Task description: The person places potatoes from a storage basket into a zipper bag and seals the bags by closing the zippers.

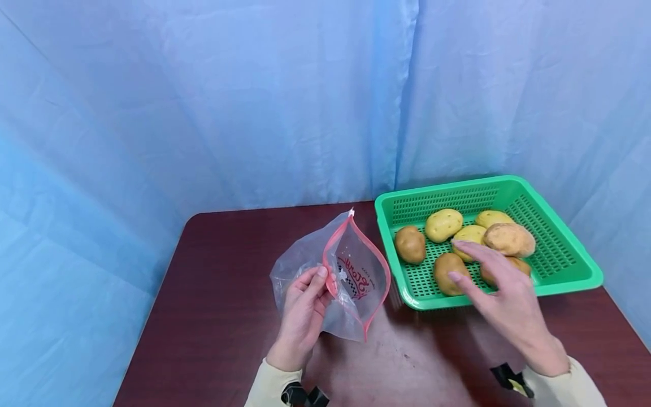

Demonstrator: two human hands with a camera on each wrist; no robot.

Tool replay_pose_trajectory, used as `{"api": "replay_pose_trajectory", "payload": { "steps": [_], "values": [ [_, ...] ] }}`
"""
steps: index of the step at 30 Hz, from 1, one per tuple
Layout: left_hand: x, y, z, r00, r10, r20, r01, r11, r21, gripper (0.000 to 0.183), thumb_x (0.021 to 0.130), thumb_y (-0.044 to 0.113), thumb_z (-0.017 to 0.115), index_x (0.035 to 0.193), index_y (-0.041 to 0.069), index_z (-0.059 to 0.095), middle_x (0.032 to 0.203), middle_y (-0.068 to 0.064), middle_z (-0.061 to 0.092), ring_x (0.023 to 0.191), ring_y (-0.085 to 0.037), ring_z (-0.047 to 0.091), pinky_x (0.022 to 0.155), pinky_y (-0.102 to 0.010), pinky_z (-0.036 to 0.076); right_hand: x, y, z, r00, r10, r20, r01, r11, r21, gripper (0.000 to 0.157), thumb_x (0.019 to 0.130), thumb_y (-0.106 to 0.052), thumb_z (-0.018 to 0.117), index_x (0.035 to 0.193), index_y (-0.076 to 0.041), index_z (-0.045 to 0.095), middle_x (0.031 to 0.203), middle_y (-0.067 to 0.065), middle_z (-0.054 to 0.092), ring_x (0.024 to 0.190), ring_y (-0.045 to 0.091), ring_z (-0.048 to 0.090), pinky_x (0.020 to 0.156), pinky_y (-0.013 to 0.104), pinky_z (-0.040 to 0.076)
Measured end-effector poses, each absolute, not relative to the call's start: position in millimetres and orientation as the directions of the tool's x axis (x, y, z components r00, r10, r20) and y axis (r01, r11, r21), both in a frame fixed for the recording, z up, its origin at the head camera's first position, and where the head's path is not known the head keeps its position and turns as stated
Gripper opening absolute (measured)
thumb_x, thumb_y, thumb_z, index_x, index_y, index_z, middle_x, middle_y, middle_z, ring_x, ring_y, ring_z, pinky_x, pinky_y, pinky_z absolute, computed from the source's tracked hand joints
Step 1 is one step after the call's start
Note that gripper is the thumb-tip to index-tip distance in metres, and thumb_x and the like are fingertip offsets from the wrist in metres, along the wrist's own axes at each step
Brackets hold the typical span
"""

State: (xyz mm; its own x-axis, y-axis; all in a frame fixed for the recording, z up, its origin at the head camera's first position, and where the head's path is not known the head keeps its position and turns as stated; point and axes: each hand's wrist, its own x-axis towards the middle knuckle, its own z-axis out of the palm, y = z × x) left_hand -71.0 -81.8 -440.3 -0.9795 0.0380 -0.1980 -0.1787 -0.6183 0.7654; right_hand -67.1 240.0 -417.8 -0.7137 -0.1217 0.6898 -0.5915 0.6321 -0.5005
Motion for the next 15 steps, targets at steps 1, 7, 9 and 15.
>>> {"api": "replay_pose_trajectory", "payload": {
  "steps": [1, 7, 9, 15],
  "values": [
    [-70.9, -81.8, -440.5, -0.98, 0.038, -0.197, -0.178, -0.619, 0.765, 0.015, 0.104, 0.009, 0.062, 0.097, 0.01, 0.074, 0.086, -0.001, 0.07, 0.077, -0.009, 0.065, 0.072, -0.021, 0.056, -67.6, 246.3, -417.2, -0.713, -0.107, 0.693, -0.579, 0.646, -0.497, 0.065, 0.096, -0.06, 0.064, 0.129, -0.005, 0.071, 0.126, 0.015, 0.071, 0.129, -0.001, 0.054, 0.105, 0.011, 0.037],
    [-71.2, -82.7, -441.6, -0.978, 0.035, -0.207, -0.183, -0.623, 0.76, 0.014, 0.104, 0.008, 0.061, 0.098, 0.009, 0.074, 0.086, -0.001, 0.07, 0.077, -0.009, 0.065, 0.073, -0.021, 0.057, -73.7, 280.7, -418.7, -0.714, -0.059, 0.698, -0.541, 0.679, -0.495, 0.069, 0.093, -0.061, 0.067, 0.127, -0.002, 0.071, 0.127, 0.017, 0.07, 0.132, 0.002, 0.053, 0.105, 0.01, 0.036],
    [-71.2, -83.0, -441.8, -0.977, 0.033, -0.213, -0.187, -0.622, 0.76, 0.015, 0.104, 0.009, 0.061, 0.098, 0.01, 0.074, 0.087, -0.002, 0.071, 0.077, -0.009, 0.066, 0.074, -0.021, 0.057, -76.3, 290.9, -420.4, -0.728, -0.06, 0.683, -0.522, 0.694, -0.496, 0.063, 0.093, -0.054, 0.072, 0.129, -0.003, 0.07, 0.13, 0.015, 0.069, 0.134, 0.001, 0.052, 0.104, 0.009, 0.035],
    [-71.6, -82.9, -441.9, -0.976, 0.039, -0.214, -0.191, -0.623, 0.758, 0.015, 0.104, 0.008, 0.061, 0.098, 0.01, 0.075, 0.087, -0.002, 0.071, 0.078, -0.009, 0.067, 0.075, -0.022, 0.058, -84.1, 314.1, -426.0, -0.781, -0.049, 0.623, -0.441, 0.75, -0.493, 0.056, 0.084, -0.015, 0.086, 0.137, -0.01, 0.067, 0.136, 0.017, 0.065, 0.137, -0.001, 0.046, 0.098, 0.005, 0.032]
  ]
}}
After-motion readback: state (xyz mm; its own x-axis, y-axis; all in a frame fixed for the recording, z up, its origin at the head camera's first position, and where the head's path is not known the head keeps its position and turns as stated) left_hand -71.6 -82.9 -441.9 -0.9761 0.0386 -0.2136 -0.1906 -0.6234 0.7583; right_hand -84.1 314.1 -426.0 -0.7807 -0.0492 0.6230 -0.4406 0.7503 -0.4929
